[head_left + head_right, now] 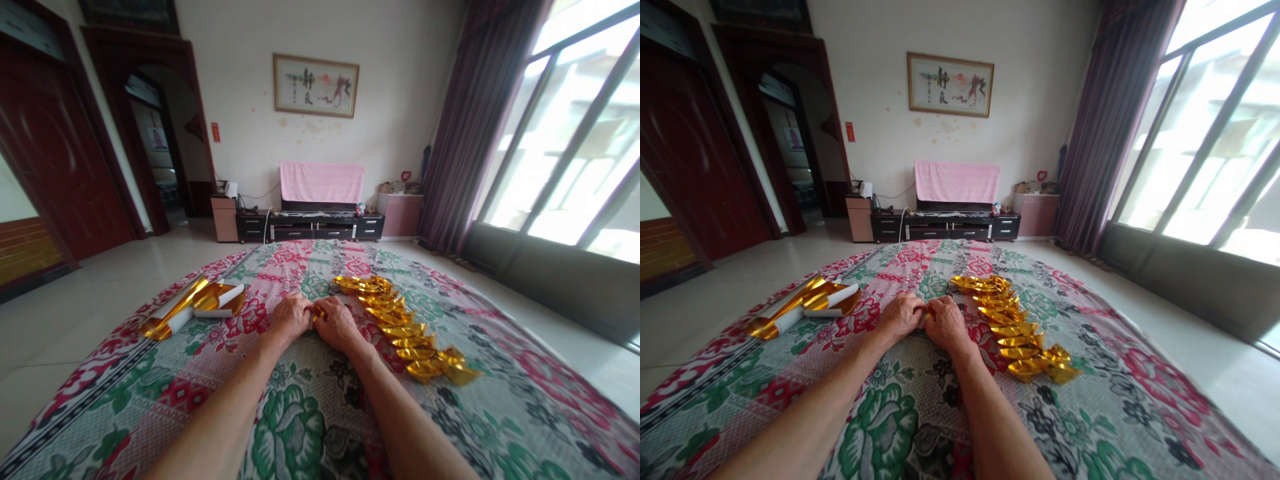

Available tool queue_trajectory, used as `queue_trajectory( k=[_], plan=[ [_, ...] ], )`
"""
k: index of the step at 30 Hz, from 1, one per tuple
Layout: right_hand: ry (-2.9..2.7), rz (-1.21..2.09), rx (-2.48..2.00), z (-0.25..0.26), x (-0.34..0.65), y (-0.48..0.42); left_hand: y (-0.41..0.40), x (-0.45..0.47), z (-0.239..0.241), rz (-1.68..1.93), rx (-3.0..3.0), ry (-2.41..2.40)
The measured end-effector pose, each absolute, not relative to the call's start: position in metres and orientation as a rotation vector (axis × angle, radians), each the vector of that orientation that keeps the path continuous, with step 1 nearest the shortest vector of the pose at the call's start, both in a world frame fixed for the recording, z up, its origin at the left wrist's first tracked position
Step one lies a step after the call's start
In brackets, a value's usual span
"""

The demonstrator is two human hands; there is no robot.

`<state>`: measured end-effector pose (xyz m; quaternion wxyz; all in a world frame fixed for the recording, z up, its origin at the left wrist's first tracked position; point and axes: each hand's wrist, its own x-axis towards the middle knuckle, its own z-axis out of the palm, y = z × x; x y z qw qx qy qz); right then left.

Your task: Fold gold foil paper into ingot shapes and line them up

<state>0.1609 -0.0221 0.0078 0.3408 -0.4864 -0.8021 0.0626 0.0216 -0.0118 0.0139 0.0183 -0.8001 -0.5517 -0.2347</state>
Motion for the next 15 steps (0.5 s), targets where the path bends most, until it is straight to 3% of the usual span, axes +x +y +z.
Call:
queue_trajectory(
  k=[15],
  plan=[
    [-2.18, 0.102, -1.283, 0.004, 0.162, -0.018, -0.005, 0.005, 0.012, -0.74, -2.713, -1.479]
  ],
)
